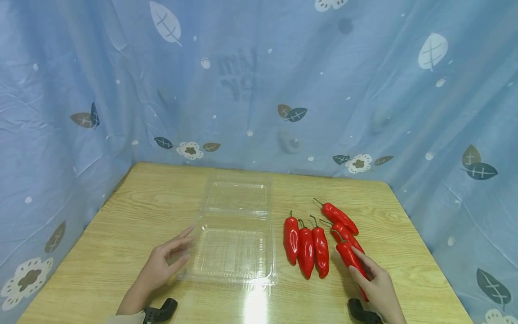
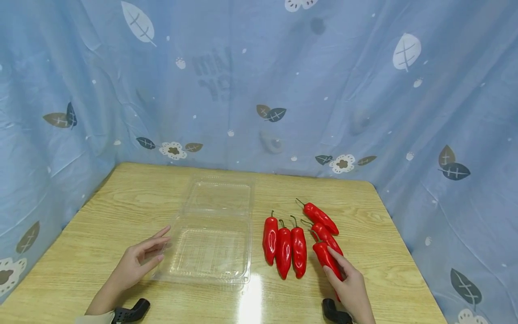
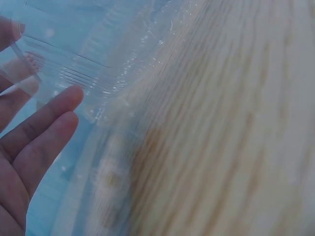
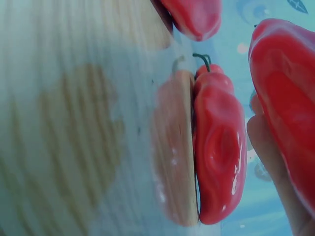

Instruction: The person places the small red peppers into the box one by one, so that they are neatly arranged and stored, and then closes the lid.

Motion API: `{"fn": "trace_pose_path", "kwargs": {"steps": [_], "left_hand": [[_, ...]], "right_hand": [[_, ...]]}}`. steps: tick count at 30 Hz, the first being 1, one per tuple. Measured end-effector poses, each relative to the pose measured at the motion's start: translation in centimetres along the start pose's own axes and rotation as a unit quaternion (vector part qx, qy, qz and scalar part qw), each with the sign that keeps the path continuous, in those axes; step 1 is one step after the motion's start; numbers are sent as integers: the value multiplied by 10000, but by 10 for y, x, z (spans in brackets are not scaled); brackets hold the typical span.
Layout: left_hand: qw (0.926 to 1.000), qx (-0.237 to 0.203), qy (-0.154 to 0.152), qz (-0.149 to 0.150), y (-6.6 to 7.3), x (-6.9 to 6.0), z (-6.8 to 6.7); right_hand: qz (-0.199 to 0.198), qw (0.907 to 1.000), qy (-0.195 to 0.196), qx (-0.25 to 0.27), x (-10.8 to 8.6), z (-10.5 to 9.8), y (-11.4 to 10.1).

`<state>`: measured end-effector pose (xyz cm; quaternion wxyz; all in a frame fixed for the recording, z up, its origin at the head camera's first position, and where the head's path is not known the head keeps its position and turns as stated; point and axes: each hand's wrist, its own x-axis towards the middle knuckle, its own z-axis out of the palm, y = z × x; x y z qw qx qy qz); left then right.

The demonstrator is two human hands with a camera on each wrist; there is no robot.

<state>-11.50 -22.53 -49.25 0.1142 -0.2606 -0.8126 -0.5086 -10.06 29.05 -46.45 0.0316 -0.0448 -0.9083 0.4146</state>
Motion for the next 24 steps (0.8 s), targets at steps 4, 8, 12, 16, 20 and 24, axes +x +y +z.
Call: {"fn": "trace_pose_path", "kwargs": {"steps": [4,8,12,16,20,24], "left_hand": [[10000,6,-1,-14,-1,0,1],[10000,25,-3,-2,-2,-1,2],[10000,59,22,-11,-3,-1,2],[10000,27,21,-12,-2,0,1],[10000,-14,13,-7,-2,-1,1],[10000,-37,7,16,-3,0,1]], "right_hand": [[-13,9999,-81,114,0,0,-2],[-55,9998,-85,141,0,3,-5],[-91,9997,-86,193,0,6,-7],[-82,9997,-72,229,1,8,-10],[-171,9994,-27,284,2,9,-15],[-311,9990,34,334,2,10,-17]]}}
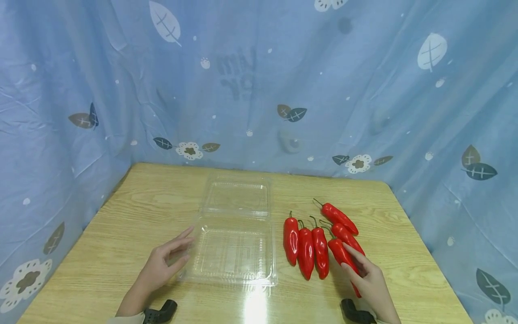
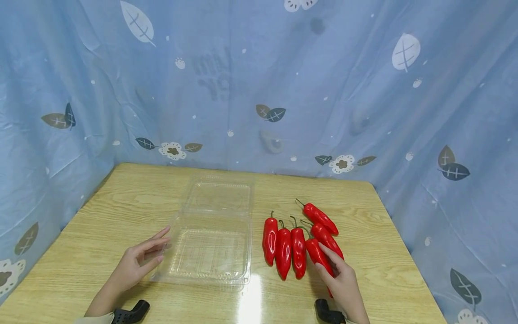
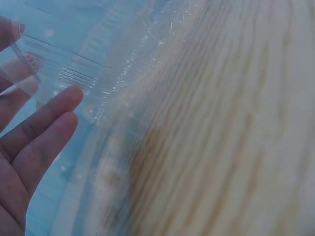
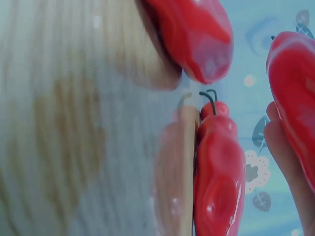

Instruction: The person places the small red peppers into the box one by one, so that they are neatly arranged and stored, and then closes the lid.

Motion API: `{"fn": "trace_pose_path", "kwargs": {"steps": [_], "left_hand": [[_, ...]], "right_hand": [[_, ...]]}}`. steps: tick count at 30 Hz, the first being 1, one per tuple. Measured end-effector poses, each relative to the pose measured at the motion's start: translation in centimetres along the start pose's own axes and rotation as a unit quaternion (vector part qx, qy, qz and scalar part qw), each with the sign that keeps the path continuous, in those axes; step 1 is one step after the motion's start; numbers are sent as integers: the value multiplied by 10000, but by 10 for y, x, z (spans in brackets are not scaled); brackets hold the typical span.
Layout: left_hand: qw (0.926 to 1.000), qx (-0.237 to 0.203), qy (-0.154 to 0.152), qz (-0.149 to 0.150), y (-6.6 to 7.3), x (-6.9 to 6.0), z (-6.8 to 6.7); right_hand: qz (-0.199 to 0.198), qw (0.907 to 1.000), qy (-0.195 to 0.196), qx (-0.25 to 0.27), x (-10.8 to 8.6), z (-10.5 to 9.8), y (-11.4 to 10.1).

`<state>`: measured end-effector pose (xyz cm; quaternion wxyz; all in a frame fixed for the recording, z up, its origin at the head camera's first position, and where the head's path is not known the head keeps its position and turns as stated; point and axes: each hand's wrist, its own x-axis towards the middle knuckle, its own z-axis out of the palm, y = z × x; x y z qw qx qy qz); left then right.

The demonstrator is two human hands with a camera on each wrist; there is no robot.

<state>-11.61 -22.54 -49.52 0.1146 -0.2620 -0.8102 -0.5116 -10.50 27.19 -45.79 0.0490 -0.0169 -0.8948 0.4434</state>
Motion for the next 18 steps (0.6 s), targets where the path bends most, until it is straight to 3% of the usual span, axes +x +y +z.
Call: {"fn": "trace_pose_path", "kwargs": {"steps": [6,14,18], "left_hand": [[10000,24,39,-27,0,0,0],[10000,46,65,-29,1,0,1],[9999,65,77,-11,2,0,0]], "right_hand": [[-305,9995,83,16,2,1,-4],[-424,9991,-62,54,4,-1,-11],[-710,9974,-99,107,8,0,-14]]}}
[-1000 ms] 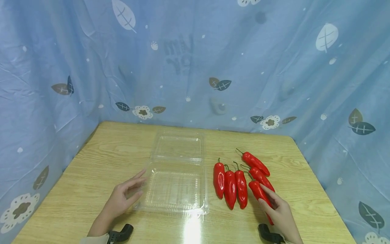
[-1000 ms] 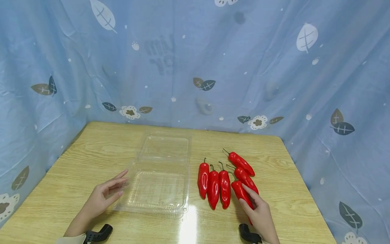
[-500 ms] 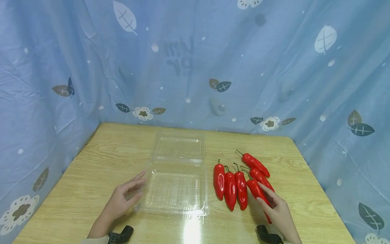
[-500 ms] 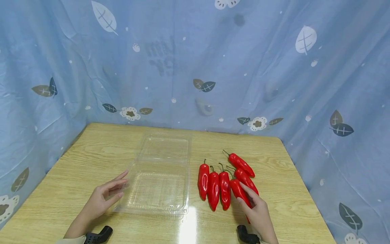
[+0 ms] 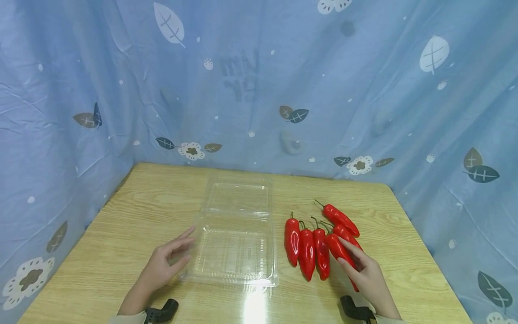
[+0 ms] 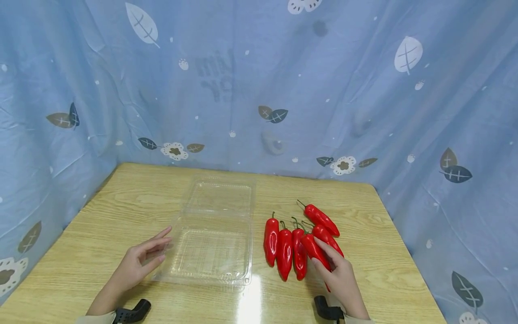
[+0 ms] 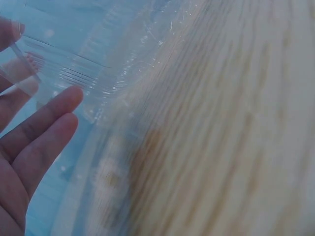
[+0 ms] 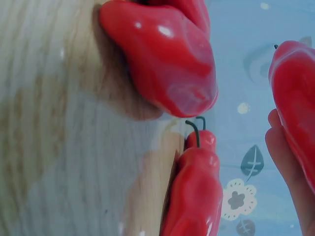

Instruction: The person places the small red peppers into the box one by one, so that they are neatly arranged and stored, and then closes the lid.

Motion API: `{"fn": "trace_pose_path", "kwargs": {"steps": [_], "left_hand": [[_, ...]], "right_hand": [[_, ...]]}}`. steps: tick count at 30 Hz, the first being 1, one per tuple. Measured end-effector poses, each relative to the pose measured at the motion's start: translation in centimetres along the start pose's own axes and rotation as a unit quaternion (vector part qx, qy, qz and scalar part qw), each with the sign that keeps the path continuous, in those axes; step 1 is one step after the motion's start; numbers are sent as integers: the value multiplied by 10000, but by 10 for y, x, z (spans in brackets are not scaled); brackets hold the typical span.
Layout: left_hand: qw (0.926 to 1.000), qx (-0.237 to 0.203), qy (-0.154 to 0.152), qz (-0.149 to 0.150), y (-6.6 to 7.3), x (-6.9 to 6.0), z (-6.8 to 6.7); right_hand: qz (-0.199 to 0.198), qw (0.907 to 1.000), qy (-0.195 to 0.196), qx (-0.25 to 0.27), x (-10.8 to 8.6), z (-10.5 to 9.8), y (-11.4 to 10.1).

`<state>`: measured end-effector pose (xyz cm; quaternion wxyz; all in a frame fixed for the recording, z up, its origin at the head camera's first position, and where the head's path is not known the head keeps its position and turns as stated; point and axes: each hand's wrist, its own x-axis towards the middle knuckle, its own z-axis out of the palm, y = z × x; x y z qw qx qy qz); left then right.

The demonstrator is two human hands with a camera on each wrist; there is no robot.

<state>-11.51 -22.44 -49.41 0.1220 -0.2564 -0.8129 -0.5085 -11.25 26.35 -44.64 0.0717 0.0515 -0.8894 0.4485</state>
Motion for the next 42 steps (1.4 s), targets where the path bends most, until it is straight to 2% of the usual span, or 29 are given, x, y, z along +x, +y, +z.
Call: {"fn": "trace_pose_path", "kwargs": {"steps": [4,12,23,32,37,42], "left_hand": [[10000,27,12,40,0,1,0],[10000,30,9,41,-1,3,1],[10000,-59,-19,15,-2,1,3],[10000,-83,16,3,0,1,0],[10000,-62,26,-7,0,0,1],[10000,-5,33,-19,1,0,0]], "right_hand": [[-309,9995,-23,54,3,3,-1],[-432,9989,-174,63,9,5,-8],[-888,9917,-611,706,18,17,-18],[-1029,9819,-1040,1202,28,36,-26],[-1018,9794,-1211,1258,31,49,-35],[-1174,9742,-1410,1315,37,62,-46]]}}
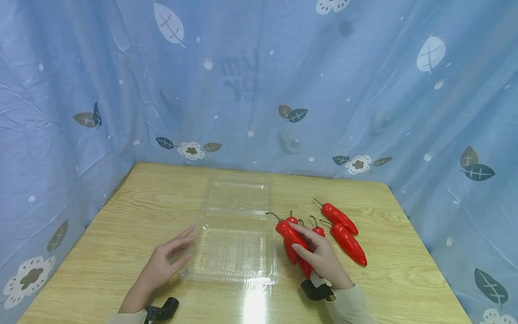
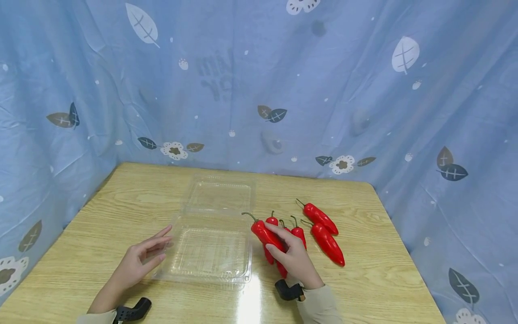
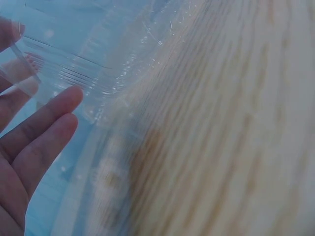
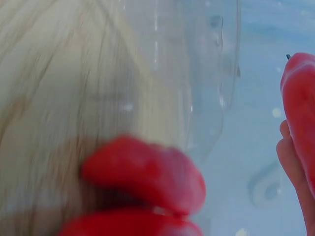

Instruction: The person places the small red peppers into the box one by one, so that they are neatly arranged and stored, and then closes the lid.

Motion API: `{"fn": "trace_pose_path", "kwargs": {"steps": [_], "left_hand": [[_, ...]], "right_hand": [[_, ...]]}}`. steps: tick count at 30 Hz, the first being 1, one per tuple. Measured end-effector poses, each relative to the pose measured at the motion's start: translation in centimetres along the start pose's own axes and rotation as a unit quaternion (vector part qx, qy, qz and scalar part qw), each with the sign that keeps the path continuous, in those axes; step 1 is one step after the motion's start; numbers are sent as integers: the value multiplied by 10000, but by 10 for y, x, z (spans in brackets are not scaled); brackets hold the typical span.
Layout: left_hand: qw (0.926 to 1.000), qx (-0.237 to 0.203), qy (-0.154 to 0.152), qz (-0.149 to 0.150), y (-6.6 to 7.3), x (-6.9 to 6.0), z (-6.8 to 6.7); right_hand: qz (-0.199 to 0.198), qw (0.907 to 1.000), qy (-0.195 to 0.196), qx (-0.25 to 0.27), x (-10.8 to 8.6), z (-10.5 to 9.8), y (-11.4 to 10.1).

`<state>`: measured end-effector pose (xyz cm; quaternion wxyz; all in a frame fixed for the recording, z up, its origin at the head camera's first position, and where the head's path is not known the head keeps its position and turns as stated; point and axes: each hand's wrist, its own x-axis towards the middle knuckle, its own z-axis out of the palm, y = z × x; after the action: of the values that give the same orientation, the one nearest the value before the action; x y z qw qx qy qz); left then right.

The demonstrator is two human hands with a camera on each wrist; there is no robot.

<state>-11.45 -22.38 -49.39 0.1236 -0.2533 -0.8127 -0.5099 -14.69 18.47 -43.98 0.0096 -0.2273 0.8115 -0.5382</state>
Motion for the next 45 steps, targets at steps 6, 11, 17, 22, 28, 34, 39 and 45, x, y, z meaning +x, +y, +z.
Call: {"fn": "trace_pose_path", "kwargs": {"steps": [6,11,17,22,28,34,39,45], "left_hand": [[10000,22,-9,35,1,2,0],[9999,86,0,120,1,2,0],[10000,36,-43,67,0,1,0],[9999,100,-57,111,-2,0,0],[9999,81,-55,113,-1,0,0],[9999,110,-46,106,-1,0,1],[9997,85,2,208,-1,0,1],[9999,-55,-43,126,0,0,2]], "right_hand": [[12,9999,-82,-66,12,11,-7],[-48,9997,-223,-33,17,18,-13],[-234,9989,-406,-8,23,28,-17],[-346,9979,-541,15,30,38,-24],[-496,9955,-797,154,34,50,-30],[-562,9932,-1022,-2,35,59,-27],[-713,9902,-1184,-194,37,67,-26],[-604,9874,-1445,-204,38,75,-29]]}}
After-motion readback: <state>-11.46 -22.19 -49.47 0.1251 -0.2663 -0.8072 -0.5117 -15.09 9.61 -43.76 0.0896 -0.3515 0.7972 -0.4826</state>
